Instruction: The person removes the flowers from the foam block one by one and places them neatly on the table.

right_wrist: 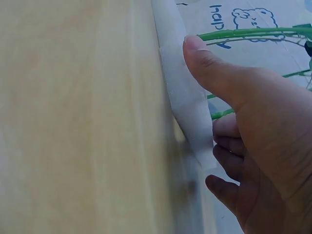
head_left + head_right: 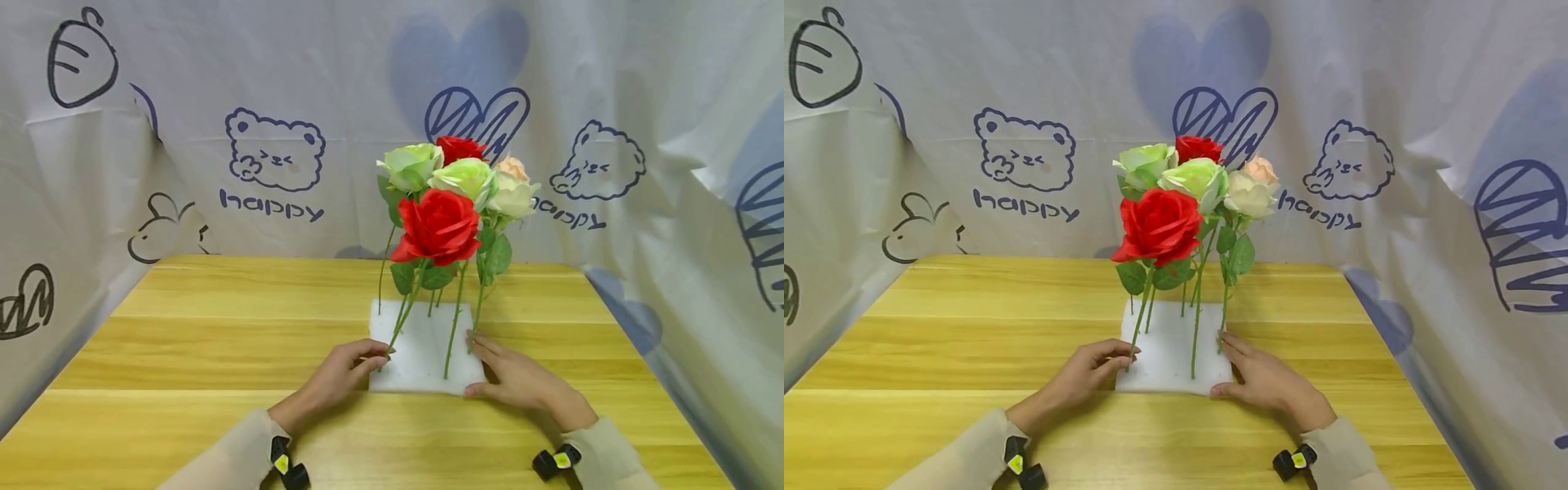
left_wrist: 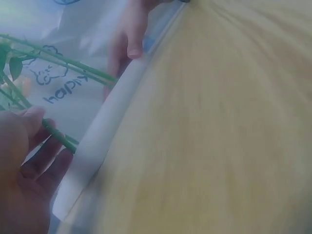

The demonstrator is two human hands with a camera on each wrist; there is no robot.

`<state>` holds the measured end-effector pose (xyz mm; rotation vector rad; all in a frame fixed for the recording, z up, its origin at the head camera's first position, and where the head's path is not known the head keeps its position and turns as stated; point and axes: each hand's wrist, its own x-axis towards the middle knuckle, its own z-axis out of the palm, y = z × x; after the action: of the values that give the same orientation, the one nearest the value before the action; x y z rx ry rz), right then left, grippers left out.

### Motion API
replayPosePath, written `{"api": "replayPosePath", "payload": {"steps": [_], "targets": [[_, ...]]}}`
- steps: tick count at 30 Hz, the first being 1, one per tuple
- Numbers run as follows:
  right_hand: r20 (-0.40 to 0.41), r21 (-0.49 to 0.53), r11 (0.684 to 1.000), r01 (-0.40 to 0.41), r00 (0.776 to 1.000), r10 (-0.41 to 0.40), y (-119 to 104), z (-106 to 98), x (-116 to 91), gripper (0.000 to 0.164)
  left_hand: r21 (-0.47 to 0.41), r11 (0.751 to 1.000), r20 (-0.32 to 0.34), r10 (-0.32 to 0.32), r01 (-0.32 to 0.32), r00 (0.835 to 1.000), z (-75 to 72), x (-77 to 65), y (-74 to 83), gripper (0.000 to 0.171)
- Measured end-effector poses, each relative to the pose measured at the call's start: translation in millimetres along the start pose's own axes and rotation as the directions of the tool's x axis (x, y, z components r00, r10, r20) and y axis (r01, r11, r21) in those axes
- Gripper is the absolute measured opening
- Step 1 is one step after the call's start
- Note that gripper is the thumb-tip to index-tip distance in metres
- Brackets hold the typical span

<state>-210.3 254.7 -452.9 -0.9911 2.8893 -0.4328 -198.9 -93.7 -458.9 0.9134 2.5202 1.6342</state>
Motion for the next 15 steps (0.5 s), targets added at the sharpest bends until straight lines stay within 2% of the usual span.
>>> {"api": "replayPosePath", "payload": {"steps": [5,15], "targets": [[0.005,0.071,0.997,-0.027,1.000,0.027,-0.6,2.1,0.4,0.096,0.003,0.999,-0.023,0.033,-0.033,0.999,3.0,-0.8,-4.6,0.017],[0.018,0.095,0.994,-0.045,0.999,0.043,-3.3,1.0,1.2,0.097,-0.015,0.998,-0.037,0.056,-0.057,0.998,3.1,-2.8,-6.3,0.014]]}}
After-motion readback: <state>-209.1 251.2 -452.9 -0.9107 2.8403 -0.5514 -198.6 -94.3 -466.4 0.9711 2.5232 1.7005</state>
